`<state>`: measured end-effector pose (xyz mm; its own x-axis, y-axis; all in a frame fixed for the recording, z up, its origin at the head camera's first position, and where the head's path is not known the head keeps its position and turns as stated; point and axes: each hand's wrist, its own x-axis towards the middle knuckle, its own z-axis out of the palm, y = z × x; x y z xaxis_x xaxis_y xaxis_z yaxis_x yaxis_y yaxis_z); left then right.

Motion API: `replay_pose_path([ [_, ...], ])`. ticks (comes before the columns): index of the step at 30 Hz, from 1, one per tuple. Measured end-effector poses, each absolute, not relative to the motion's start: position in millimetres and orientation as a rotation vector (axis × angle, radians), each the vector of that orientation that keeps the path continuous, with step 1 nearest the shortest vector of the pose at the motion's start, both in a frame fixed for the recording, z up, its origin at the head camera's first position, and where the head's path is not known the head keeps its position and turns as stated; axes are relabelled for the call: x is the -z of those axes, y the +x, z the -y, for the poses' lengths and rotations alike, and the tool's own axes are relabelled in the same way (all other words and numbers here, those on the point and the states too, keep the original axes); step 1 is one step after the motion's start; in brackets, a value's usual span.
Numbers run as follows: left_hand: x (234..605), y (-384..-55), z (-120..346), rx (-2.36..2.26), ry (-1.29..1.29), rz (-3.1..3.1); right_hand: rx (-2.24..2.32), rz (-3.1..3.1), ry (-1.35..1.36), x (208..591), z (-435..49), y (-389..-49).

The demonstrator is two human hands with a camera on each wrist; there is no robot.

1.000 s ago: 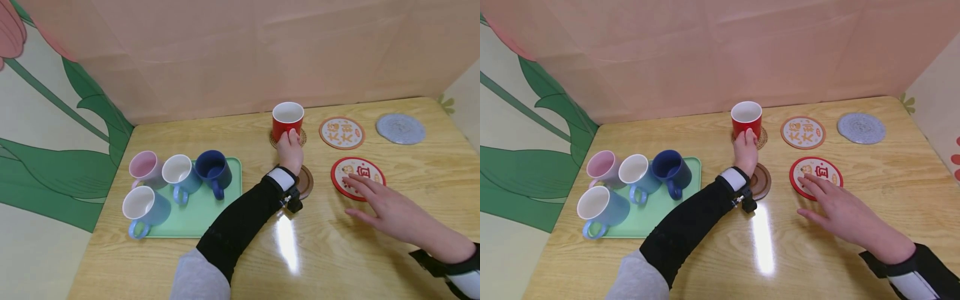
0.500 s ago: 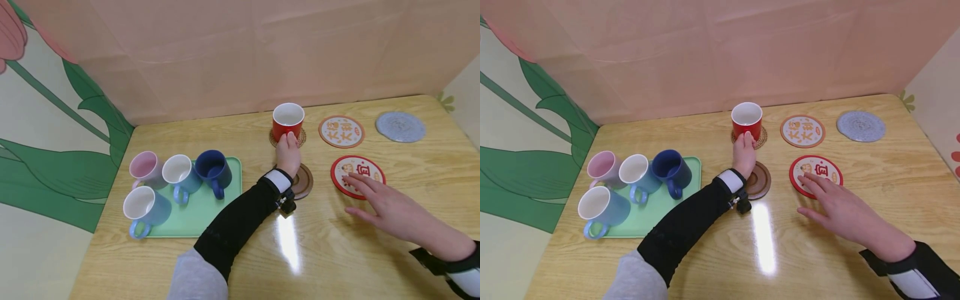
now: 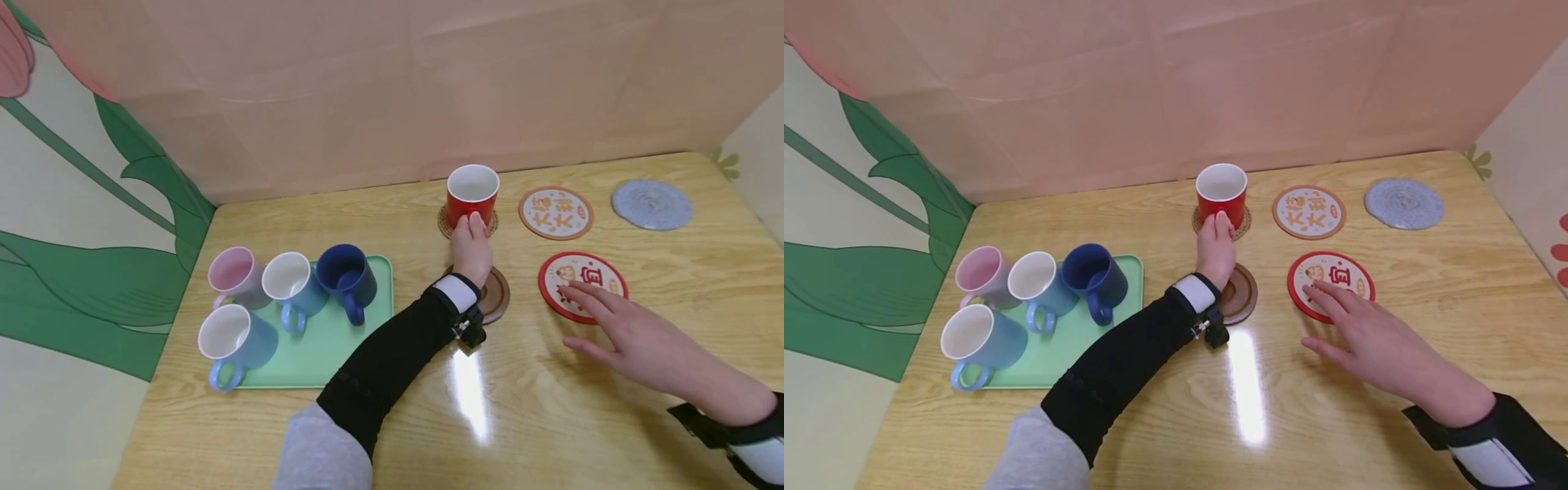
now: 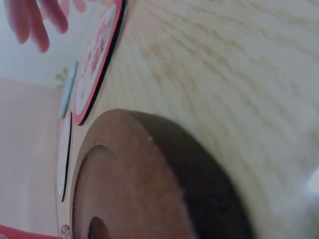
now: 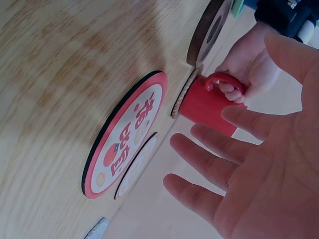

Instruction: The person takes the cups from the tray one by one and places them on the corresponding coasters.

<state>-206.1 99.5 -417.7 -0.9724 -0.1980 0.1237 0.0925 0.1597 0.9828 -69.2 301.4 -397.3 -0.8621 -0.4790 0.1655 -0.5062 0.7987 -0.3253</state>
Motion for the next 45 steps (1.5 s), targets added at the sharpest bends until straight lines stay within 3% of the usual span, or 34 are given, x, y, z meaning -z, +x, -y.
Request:
replay_pose_path([
  [35, 413.2, -201.6, -96.8, 1.982, 0.208, 2.237, -0.519, 2.952, 0.802, 395.9, -300.1, -68.0],
  [45, 378.7, -153.9, -48.8, 2.330, 0.187, 2.238, -0.514, 2.952, 0.808, 393.4, -297.4, -67.1],
])
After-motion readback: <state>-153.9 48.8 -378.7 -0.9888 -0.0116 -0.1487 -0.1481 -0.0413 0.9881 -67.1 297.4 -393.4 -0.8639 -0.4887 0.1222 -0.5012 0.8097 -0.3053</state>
